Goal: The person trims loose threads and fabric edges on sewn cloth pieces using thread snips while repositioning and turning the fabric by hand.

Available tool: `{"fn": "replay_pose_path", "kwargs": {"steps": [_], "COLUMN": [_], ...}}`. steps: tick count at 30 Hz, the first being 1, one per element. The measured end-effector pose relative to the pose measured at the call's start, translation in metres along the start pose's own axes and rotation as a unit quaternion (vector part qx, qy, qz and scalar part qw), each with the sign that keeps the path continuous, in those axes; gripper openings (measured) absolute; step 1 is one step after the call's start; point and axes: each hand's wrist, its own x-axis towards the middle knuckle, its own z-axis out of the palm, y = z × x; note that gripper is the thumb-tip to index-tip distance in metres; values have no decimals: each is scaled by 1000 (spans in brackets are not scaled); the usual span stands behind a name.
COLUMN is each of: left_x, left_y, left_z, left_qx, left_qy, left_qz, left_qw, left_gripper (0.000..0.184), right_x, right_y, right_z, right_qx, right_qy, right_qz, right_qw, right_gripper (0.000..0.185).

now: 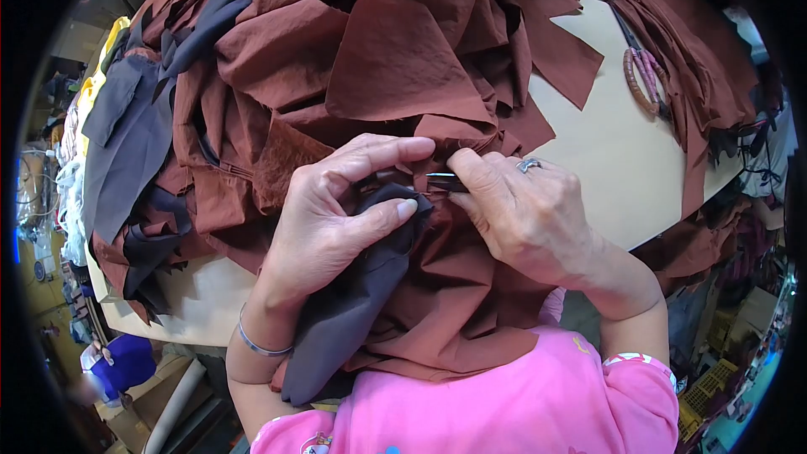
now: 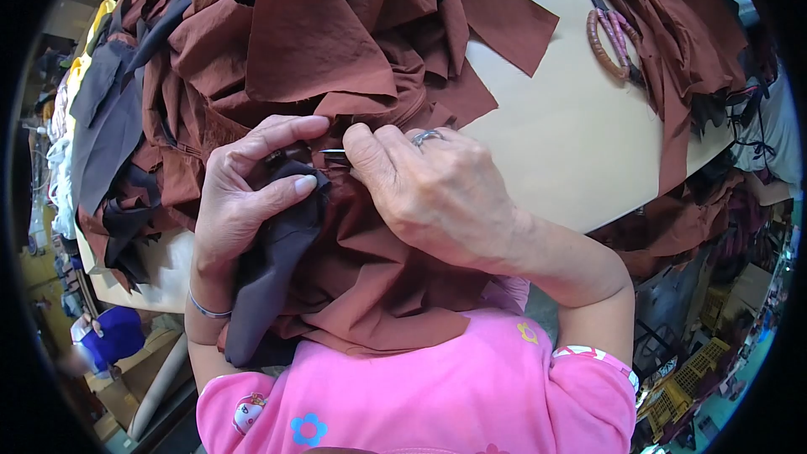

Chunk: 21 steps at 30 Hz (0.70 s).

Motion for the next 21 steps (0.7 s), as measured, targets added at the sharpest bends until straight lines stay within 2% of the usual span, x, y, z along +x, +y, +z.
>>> {"fn": "replay_pose_path", "kwargs": {"steps": [2,5,11,21], "left_x": [0,0,1,1], "left_y": [-1,-2,-5,-4], "left_z": [0,0,0,1], "left_qx": [-7,19,7,18], "left_qy": [-2,-8,-14,-18], "left_qz": [-15,19,27,20], "left_qw": [1000,1000,1000,999], "left_gripper": [40,40,40,40], "right_x": [0,-1,0,1], "right_y": [0,0,-1,0], "right_z": [4,5,6,2], "right_qx": [-19,-40,-85,-142], "right_qy": [19,22,40,23], "right_qz": [-12,-35,-53,-90], "right_qw": [1000,998,994,986], "right_gripper": [28,31,26,25]}}
